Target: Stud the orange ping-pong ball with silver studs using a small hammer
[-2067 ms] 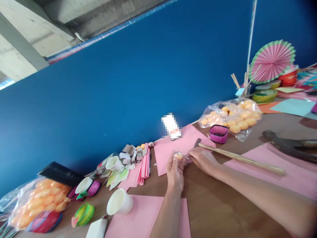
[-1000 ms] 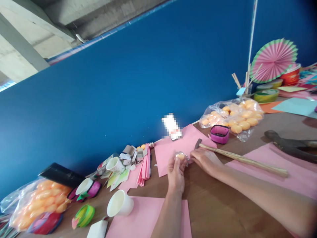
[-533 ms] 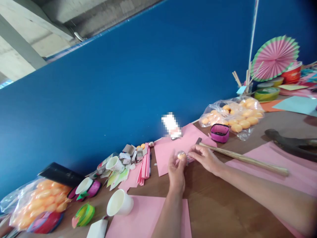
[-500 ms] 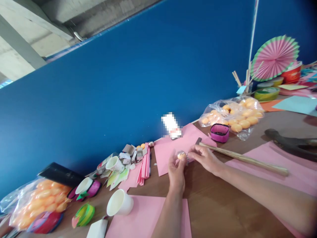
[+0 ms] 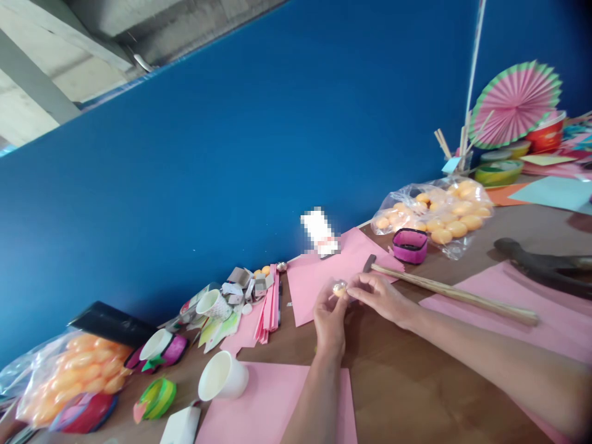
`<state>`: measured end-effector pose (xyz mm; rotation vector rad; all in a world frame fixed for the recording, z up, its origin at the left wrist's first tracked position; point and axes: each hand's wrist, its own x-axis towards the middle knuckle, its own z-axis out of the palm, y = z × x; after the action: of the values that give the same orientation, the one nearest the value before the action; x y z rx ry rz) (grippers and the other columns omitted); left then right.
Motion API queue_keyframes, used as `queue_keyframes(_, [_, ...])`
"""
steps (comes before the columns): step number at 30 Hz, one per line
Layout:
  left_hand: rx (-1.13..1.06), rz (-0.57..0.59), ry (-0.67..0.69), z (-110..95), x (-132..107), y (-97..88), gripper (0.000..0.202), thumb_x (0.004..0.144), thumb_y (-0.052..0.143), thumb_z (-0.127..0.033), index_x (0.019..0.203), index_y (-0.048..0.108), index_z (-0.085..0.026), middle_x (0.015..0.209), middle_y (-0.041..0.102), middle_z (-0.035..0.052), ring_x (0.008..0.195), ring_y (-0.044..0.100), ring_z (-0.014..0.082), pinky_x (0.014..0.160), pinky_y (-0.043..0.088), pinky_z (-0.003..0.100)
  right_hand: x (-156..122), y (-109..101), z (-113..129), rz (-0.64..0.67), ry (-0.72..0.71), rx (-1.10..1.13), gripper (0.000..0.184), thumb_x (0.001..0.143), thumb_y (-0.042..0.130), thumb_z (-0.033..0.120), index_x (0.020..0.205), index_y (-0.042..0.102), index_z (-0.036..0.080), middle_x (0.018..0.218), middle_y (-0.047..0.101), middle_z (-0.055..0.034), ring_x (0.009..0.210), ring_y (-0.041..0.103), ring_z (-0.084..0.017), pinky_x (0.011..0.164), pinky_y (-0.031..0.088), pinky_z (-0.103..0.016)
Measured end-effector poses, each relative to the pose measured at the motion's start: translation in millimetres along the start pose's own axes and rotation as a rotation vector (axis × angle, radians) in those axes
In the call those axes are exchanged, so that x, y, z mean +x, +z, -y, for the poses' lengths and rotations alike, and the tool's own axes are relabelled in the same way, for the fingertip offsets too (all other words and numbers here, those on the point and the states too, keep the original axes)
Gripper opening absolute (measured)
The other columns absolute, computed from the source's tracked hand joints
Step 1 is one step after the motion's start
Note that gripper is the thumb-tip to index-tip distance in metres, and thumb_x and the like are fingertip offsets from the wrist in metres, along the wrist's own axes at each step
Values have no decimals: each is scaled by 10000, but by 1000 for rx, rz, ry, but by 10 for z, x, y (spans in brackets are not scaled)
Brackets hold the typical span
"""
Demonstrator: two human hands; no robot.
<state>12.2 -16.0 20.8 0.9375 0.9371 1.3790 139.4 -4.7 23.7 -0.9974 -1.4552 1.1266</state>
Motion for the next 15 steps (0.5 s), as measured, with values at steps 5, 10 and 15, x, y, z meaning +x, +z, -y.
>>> queue_keyframes(5, [-30,30,-6,3,-4,2,501,658,674,-260,1135,540,-189,940,667,66,851,616,187,771,466,315,-11,8,28,26,110,191,208,740,578,364,728,535,161,646,523,36,577,483,-79,526,393,-202])
queue_keyframes(10, [-103,47,-8,31,9,-18,483,700,637,-270,1163,517,-201,976,653,61,835,613,161,794,454,312,-19,-6,52,59,262,404,220,705,629,360,753,538,165,653,541,39,582,507,-69,542,410,-197])
queue_keyframes(15, [-75,44,-2,48,23,-46,453,703,636,-255,1139,535,-183,1016,646,83,904,600,184,816,444,316,-19,-13,3,63,280,473,229,677,669,339,745,549,155,692,561,29,627,540,-70,621,454,-215])
